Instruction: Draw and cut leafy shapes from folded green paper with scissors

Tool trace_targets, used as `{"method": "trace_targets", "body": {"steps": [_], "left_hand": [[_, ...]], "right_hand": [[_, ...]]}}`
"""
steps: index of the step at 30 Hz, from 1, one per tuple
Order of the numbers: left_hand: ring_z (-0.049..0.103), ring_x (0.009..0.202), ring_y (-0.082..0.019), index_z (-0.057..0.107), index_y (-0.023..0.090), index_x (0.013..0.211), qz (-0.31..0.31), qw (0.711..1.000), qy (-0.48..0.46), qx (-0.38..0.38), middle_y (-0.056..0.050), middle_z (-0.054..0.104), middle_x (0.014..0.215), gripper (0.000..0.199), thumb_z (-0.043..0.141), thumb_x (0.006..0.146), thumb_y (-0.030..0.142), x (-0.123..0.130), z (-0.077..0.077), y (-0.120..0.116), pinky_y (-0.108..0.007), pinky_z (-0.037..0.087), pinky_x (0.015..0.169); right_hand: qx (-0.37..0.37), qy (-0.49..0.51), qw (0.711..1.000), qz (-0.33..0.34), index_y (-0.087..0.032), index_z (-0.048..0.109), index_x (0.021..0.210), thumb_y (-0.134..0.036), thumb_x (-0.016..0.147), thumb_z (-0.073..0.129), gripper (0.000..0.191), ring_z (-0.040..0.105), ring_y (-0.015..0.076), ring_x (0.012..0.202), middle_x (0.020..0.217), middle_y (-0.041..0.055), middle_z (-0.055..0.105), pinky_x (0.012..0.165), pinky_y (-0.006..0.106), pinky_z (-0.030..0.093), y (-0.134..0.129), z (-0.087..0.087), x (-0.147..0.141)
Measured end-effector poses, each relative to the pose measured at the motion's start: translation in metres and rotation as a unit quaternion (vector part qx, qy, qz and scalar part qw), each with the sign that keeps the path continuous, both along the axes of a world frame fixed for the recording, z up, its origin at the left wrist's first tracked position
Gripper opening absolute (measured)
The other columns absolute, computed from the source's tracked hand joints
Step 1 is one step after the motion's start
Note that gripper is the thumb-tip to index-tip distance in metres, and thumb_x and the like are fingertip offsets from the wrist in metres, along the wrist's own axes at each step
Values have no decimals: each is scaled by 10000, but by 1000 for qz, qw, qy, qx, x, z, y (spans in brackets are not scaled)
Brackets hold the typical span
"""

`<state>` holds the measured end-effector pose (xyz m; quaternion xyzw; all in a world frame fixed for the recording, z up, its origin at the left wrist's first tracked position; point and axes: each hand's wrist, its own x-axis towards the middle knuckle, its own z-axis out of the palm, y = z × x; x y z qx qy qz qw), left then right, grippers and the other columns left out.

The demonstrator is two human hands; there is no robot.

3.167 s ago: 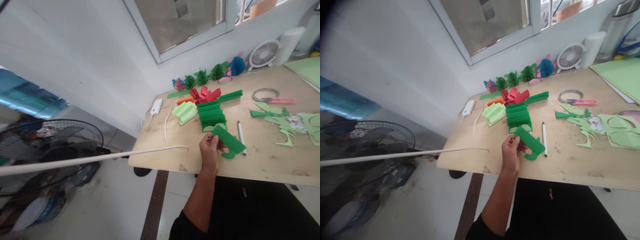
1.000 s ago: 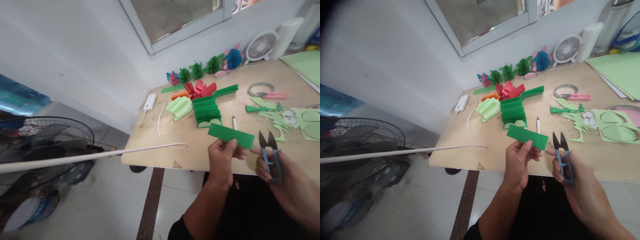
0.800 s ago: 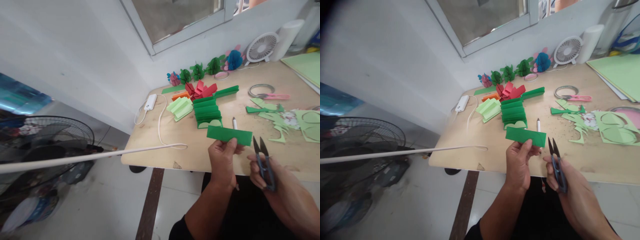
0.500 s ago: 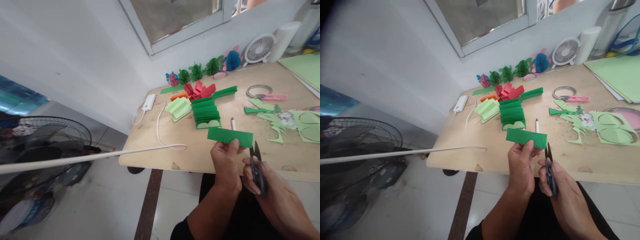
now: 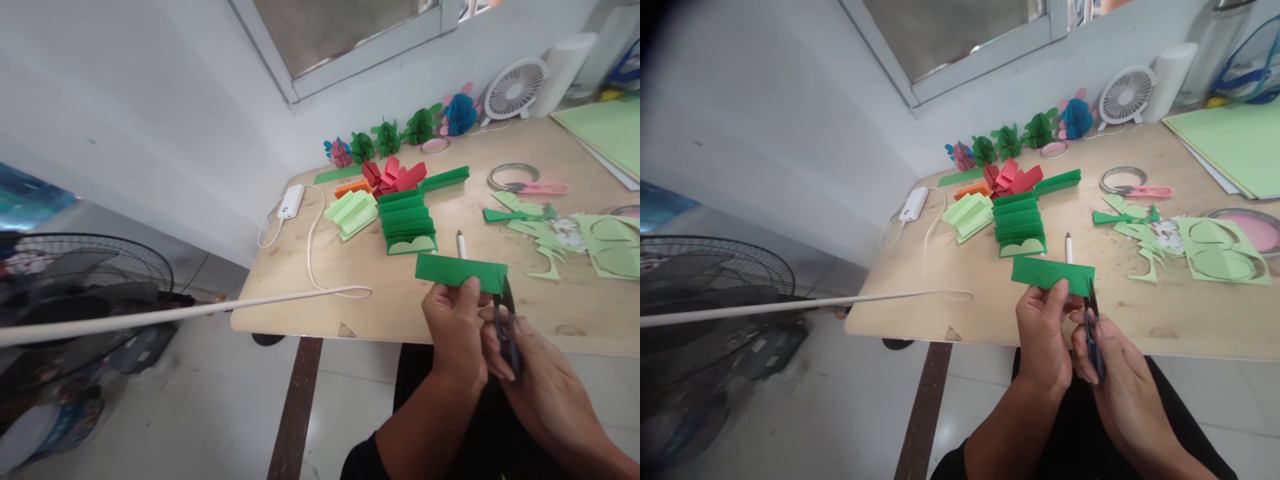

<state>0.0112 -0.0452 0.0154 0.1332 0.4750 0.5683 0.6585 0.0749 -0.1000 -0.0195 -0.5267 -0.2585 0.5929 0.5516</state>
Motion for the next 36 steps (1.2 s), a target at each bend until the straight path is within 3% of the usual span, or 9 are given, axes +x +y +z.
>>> {"method": "trace_targets", "body": {"steps": [36], "left_hand": [[554,488,-76,614,154,723,15,1000,-26,3,15,593,605,429,881,638,479,4,-4,-4,-200,475,515]], "right_hand": [[0,-10,1000,-5,-257,529,565,-654,895,543,517,357,147,529,548,-16,428,489,299,368,-2,0,0]]}}
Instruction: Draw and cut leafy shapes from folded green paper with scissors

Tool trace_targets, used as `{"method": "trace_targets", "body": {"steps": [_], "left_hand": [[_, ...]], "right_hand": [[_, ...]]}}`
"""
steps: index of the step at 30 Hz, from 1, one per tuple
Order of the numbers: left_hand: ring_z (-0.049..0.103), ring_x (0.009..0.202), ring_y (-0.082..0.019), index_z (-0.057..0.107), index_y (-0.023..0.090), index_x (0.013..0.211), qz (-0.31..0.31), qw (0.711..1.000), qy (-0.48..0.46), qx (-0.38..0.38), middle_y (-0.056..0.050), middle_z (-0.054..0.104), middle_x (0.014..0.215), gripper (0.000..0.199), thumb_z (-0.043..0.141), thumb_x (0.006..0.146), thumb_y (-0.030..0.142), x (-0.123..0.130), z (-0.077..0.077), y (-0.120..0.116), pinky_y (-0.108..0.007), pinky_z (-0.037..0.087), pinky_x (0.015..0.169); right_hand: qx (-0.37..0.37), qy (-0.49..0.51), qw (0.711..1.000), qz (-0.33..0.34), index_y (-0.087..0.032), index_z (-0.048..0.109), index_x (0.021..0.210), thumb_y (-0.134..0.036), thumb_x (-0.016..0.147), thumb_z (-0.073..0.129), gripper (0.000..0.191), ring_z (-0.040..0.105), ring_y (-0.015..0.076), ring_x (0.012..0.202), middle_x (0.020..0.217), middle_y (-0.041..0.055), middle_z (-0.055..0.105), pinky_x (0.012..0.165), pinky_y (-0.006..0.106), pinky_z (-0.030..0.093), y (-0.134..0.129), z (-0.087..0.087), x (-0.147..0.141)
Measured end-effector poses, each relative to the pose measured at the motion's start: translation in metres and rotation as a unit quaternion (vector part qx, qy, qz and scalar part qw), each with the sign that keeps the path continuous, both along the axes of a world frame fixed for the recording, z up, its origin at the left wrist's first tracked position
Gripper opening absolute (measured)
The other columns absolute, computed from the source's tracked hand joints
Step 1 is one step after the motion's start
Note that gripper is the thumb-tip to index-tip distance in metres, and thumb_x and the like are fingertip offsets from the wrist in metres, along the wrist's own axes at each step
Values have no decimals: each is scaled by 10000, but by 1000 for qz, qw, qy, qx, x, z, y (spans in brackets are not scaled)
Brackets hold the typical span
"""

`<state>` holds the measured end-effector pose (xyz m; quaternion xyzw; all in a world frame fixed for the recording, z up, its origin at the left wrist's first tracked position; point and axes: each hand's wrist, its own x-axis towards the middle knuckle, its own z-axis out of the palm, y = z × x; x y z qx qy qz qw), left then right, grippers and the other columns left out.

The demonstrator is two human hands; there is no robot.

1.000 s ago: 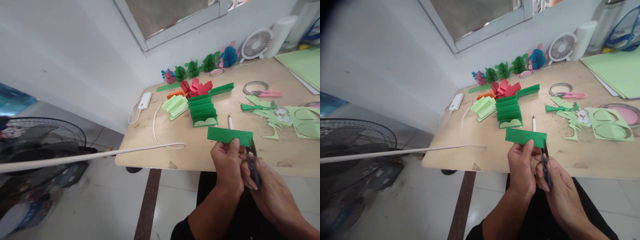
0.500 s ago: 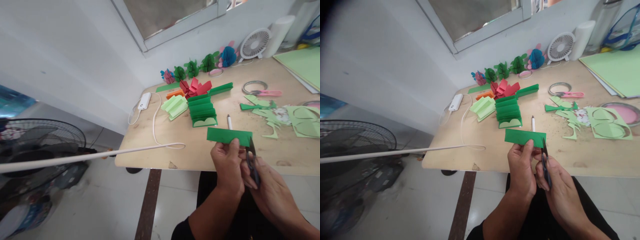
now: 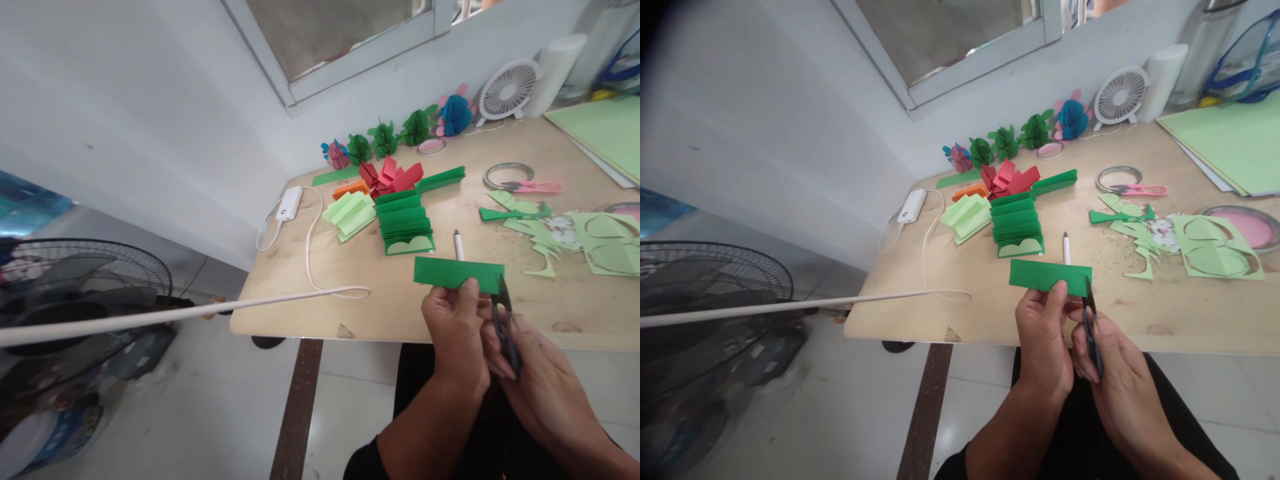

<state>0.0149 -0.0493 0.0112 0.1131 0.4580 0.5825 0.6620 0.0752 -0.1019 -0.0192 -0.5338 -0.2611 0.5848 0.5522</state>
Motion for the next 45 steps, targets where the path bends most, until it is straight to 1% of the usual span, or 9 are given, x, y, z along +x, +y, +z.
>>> {"method": "trace_targets", "body": {"steps": [4,7,11,17,22,28,32,37,45], "left_hand": [[555,469,-80,613,153,714,9,1000,-3,-7,17,588,598,435,879,632,487,2,3,0,-203,466,504],[546,465,-73,610,149,708,17,1000,-7,-7,16,590,594,434,881,630,480,2,5,0,-193,458,499],[553,461,-76,608,148,725,18,1000,-12,-6,15,596,597,423,880,635,459,3,4,-1,-185,451,481],[553,463,-69,605,147,720,18,1000,-15,-4,19,592,595,428,883,635,460,3,3,-1,-183,469,491],[555,452,-75,602,147,724,11,1000,-16,-6,15,593,593,440,884,627,471,2,6,-1,-183,445,466],[569,445,-91,604,153,747,11,1000,-14,-5,14,599,606,434,875,635,473,3,5,-2,-199,443,450],[558,448,-81,601,153,723,13,1000,-13,-7,17,591,592,437,883,624,472,3,5,-1,-185,433,451],[545,453,-73,601,152,707,15,1000,-9,-10,17,586,582,445,888,621,482,3,5,-1,-185,447,479],[517,473,-63,607,146,694,18,1000,-17,-4,18,575,577,435,893,611,463,2,8,0,-186,448,500]], "right_hand": [[11,-9,1000,-3,-254,514,565,-611,922,531,505,361,138,508,541,-20,434,480,288,385,1,0,0],[20,-20,1000,-2,-257,515,558,-621,921,528,514,370,140,503,534,-18,437,479,286,401,1,0,0],[18,-17,1000,-8,-252,521,551,-620,897,573,508,362,129,492,526,-22,434,460,277,385,1,0,0],[17,-28,999,-1,-269,552,581,-651,917,515,510,355,150,510,545,-12,427,471,316,367,1,-1,0],[16,-12,1000,-7,-261,516,547,-632,906,545,517,358,145,505,541,-11,420,454,312,361,1,0,-1],[16,-32,999,-12,-259,521,549,-657,888,555,524,357,140,496,529,-16,421,440,299,361,1,5,-1],[16,-48,999,-5,-260,511,530,-659,888,554,538,348,137,482,517,-16,411,441,305,352,1,6,0],[17,-33,999,-3,-261,522,547,-658,905,522,534,360,144,504,538,-13,415,461,309,365,2,4,-1],[3,-6,1000,-12,-259,543,563,-670,883,550,520,348,138,516,559,-18,428,463,298,362,1,1,0]]}}
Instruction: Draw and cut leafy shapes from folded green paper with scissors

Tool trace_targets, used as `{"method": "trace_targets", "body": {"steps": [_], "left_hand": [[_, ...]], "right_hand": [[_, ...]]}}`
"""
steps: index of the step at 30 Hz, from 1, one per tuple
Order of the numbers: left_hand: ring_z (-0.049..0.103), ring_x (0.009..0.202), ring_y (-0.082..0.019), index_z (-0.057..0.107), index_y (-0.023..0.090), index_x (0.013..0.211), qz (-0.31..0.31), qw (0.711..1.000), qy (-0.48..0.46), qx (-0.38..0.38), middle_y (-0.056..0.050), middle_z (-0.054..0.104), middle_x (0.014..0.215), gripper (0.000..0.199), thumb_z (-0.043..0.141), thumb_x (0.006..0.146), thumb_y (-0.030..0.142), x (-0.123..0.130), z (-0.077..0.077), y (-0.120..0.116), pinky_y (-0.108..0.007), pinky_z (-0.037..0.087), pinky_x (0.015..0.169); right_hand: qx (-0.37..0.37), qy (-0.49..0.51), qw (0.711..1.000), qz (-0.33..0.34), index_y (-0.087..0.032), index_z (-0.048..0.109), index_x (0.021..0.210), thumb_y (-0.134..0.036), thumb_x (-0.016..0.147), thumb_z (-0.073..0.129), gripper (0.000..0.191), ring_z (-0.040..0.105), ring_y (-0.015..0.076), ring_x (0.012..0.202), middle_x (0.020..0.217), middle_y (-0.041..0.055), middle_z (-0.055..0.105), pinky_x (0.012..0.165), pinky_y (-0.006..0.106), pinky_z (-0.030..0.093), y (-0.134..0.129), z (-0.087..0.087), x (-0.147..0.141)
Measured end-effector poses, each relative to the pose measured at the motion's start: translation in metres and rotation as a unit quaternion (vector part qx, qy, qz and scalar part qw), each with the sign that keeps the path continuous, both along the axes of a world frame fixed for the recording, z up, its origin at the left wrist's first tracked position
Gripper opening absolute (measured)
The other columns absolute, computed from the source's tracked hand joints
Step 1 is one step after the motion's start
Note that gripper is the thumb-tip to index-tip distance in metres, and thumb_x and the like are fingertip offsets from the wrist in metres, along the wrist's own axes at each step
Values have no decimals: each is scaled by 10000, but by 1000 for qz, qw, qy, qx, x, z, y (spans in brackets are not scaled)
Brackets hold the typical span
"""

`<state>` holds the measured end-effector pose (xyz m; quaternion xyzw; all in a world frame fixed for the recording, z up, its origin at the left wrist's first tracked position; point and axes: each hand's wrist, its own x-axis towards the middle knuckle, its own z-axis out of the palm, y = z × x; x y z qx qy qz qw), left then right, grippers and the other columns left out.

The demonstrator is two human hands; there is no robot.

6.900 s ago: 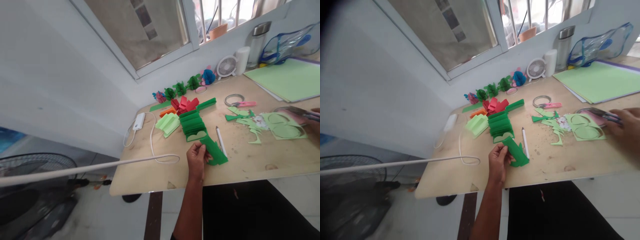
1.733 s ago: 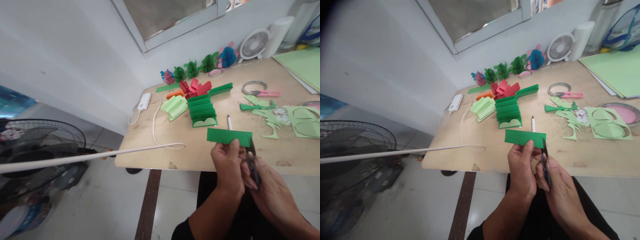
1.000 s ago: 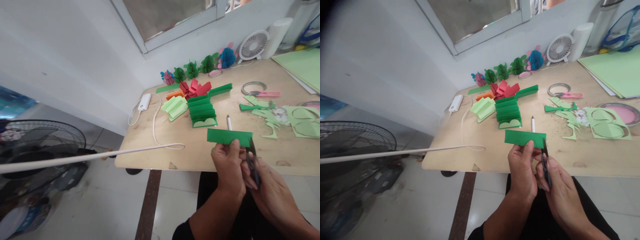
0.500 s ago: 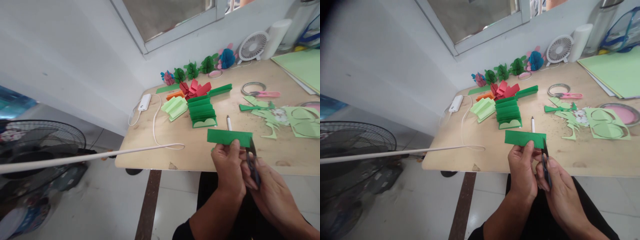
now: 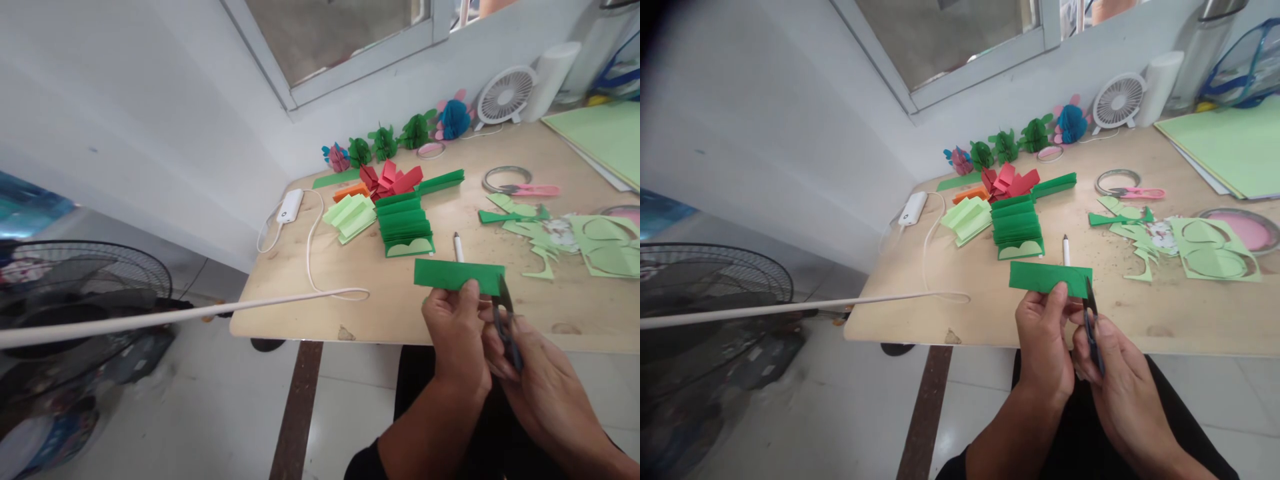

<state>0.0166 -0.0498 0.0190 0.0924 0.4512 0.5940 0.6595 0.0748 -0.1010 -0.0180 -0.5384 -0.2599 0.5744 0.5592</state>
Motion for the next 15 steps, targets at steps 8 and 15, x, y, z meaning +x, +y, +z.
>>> {"method": "trace_targets", "body": {"steps": [8,15], "left_hand": [[522,479,-85,602,158,698,-3,1000,2,-2,16,568,577,434,881,615,479,-2,1,-1,-199,417,471],[472,486,-71,592,158,659,2,1000,12,-1,20,548,569,418,873,612,465,-3,2,-1,-206,408,509]], "right_hand": [[-10,6,1000,4,-251,527,553,-692,857,567,537,350,131,509,541,-29,402,455,276,385,-1,4,-2],[-13,-14,1000,2,-249,517,545,-698,821,610,535,361,128,497,536,-24,421,445,276,396,-1,6,-2]]}}
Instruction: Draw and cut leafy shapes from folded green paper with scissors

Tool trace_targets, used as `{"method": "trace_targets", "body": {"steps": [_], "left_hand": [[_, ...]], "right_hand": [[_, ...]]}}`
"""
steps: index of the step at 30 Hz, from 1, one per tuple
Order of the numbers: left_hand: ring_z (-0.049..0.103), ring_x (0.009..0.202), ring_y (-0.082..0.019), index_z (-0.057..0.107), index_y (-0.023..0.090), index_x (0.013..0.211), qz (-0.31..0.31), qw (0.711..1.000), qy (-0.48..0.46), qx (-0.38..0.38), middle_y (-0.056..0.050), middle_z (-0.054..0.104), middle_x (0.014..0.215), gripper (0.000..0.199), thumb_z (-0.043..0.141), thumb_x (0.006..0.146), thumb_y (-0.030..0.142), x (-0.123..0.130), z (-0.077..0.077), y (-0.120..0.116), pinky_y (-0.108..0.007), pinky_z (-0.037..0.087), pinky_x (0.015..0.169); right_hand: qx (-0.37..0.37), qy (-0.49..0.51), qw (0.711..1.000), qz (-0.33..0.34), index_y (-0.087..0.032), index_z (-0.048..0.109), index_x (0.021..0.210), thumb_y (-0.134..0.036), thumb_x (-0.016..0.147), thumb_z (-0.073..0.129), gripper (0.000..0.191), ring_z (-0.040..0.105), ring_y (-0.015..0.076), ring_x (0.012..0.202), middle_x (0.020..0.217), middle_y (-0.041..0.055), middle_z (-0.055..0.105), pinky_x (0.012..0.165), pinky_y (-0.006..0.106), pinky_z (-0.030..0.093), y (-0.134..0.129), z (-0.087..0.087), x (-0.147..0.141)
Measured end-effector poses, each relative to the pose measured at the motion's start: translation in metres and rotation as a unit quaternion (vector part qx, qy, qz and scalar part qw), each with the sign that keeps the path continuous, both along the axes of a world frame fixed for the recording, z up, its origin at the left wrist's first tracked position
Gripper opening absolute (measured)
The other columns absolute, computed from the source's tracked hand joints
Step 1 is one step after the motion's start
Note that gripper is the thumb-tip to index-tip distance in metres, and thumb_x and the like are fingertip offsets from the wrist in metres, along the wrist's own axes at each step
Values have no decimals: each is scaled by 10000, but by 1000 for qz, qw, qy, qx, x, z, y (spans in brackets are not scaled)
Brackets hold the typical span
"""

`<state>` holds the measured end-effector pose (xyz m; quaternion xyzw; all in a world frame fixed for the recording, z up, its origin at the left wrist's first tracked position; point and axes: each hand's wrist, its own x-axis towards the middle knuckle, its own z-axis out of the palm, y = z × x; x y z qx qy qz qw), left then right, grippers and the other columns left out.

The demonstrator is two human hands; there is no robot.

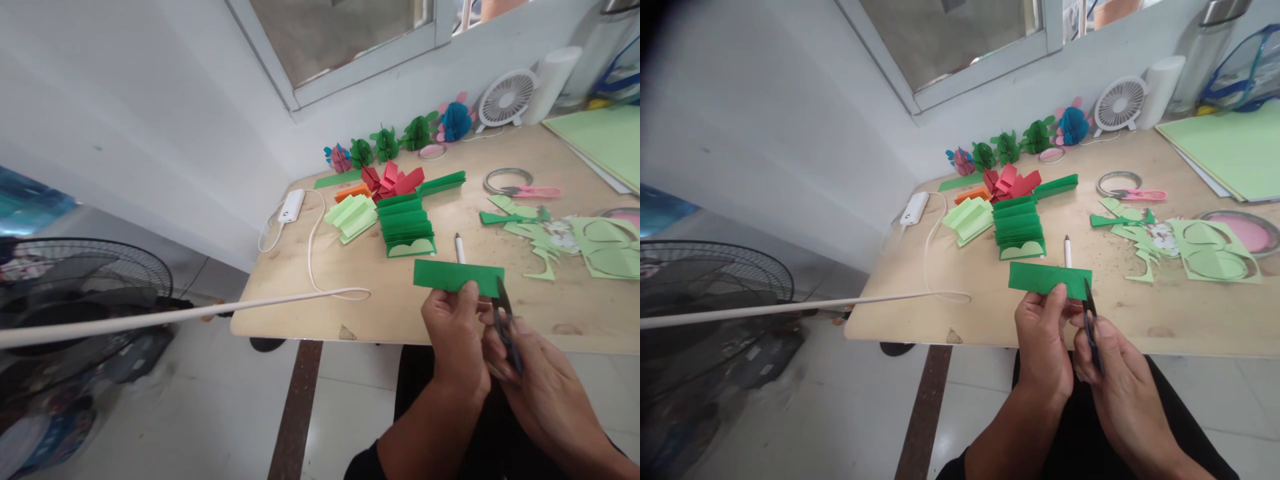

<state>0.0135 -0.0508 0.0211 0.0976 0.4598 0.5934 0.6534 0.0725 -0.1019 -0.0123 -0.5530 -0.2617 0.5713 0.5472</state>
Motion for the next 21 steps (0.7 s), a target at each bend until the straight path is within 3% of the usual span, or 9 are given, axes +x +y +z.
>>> {"method": "trace_targets", "body": {"steps": [21], "left_hand": [[525,542,-93,615,158,681,2,999,35,9,11,564,597,343,834,653,420,-3,-9,2,-228,420,581]], "right_hand": [[1,-33,999,-1,-249,504,556,-671,850,598,523,368,130,520,558,-22,416,451,267,391,-2,-5,3]]}}
